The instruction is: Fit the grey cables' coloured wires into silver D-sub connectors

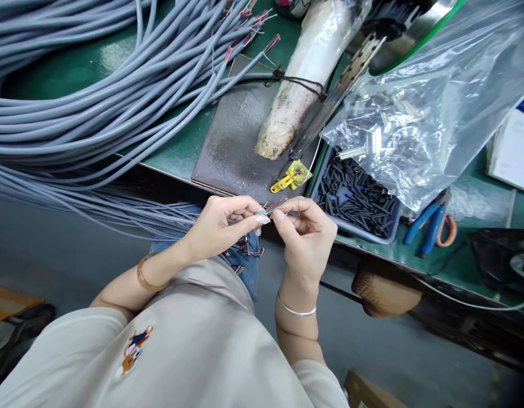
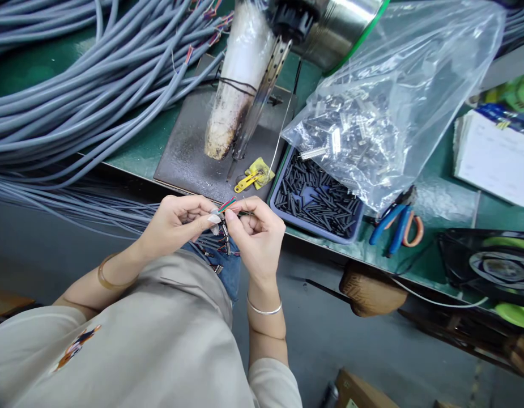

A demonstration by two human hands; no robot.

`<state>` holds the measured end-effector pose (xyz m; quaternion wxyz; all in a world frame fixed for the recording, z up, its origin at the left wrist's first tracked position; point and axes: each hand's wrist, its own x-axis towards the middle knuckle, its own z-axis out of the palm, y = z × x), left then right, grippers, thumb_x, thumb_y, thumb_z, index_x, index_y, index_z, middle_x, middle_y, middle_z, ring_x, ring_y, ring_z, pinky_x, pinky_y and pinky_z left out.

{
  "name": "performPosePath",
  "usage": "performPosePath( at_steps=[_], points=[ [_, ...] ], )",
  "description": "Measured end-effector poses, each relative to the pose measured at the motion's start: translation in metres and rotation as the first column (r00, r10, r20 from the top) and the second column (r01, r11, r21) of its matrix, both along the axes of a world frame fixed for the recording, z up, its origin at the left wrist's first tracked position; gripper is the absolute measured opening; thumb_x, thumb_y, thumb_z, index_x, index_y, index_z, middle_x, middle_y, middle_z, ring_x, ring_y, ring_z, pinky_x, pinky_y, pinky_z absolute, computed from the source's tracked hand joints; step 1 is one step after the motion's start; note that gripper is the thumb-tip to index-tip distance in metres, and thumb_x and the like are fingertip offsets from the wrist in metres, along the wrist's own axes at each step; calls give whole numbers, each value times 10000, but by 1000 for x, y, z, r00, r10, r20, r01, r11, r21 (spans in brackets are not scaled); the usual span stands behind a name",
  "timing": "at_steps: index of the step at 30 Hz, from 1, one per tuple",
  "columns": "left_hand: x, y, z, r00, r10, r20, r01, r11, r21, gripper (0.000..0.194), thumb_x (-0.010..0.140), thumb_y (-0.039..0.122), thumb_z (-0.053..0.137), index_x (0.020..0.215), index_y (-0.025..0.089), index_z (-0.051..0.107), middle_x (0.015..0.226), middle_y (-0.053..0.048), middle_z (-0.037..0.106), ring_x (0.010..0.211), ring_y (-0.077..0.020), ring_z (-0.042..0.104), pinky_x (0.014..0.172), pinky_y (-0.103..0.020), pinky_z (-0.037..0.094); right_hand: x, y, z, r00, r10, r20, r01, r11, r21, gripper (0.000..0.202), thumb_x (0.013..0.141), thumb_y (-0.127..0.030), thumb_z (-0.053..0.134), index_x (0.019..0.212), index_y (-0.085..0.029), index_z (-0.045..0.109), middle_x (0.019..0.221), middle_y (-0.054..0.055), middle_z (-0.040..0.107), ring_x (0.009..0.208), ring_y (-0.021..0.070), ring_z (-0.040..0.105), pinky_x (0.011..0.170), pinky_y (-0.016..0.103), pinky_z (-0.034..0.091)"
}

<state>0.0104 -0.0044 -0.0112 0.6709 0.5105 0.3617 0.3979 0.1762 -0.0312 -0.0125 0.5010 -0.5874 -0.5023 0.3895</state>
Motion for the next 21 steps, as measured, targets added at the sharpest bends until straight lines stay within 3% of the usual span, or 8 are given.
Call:
performPosePath(
  at_steps=[11,16,21],
  points=[
    [-2,-1,-2,996,-4,-92,9,998,58,184,865,293,756,858,110,732,711,-30,728,610,-82,613,597,-178,495,7,2,1,996,30,-78,-36,996,-83,259,805,-435,811,770,-212,683,580,-63,489,450,44,310,401,207,202],
    [-1,-1,-1,984,18,-177,6,991,132,215,867,329,753,860,114,743,706,-31,722,609,-90,603,603,-192,486,8,2,3,997,24,-70,-30,996,-83,233,808,-386,806,747,-207,670,556,-74,441,453,42,286,412,209,192],
    [1,-3,-2,997,40,-64,-38,999,32,270,863,391,767,859,125,719,722,-24,719,569,-72,571,555,-181,475,0,-3,7,1000,-2,6,2,1000,0,131,844,-290,751,769,-206,685,585,-78,441,458,33,274,432,210,190]
  ],
)
